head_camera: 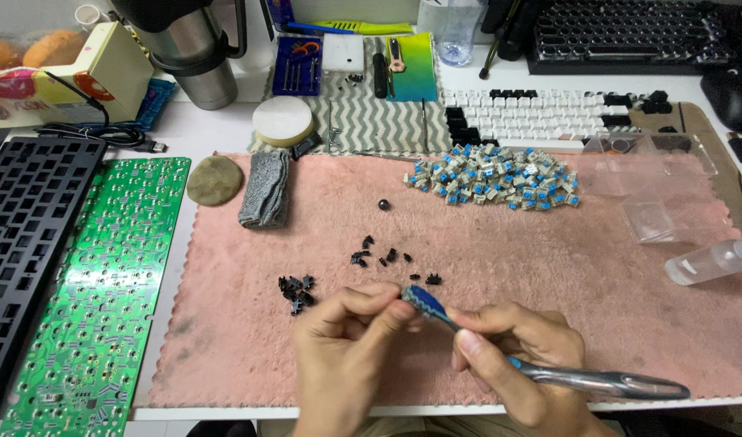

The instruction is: The person cleans small black keyboard switch components one by one using a toothbrush. They pick up each switch, scrub it with the toothbrush, and place it back on the pink cloth. The process is repeated for multiple switches throughout the clip.

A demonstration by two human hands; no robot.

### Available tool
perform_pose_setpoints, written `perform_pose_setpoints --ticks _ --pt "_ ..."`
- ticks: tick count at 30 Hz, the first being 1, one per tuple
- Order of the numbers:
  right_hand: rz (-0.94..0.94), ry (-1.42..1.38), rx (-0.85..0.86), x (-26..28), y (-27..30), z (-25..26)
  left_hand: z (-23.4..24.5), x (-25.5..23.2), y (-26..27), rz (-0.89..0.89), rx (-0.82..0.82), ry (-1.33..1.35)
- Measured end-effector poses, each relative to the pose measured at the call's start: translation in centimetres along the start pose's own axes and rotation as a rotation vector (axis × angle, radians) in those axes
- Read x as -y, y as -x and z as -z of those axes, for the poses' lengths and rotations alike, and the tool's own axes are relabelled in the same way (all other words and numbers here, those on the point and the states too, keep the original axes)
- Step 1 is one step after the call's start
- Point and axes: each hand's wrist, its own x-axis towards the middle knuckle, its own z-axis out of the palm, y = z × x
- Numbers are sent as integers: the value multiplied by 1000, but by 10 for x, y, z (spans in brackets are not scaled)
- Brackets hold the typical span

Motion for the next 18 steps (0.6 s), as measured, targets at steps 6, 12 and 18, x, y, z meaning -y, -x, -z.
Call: perform_pose_setpoints --ticks 6,12,18 --pt "-46 -28 4 8 -1 -2 3 -7 -2 41 3 -37" --pt "-43 47 23 3 1 1 7 -5 -5 -5 19 -38" --pt "-40 53 -121 2 -4 14 4 -23 -7 102 50 -84"
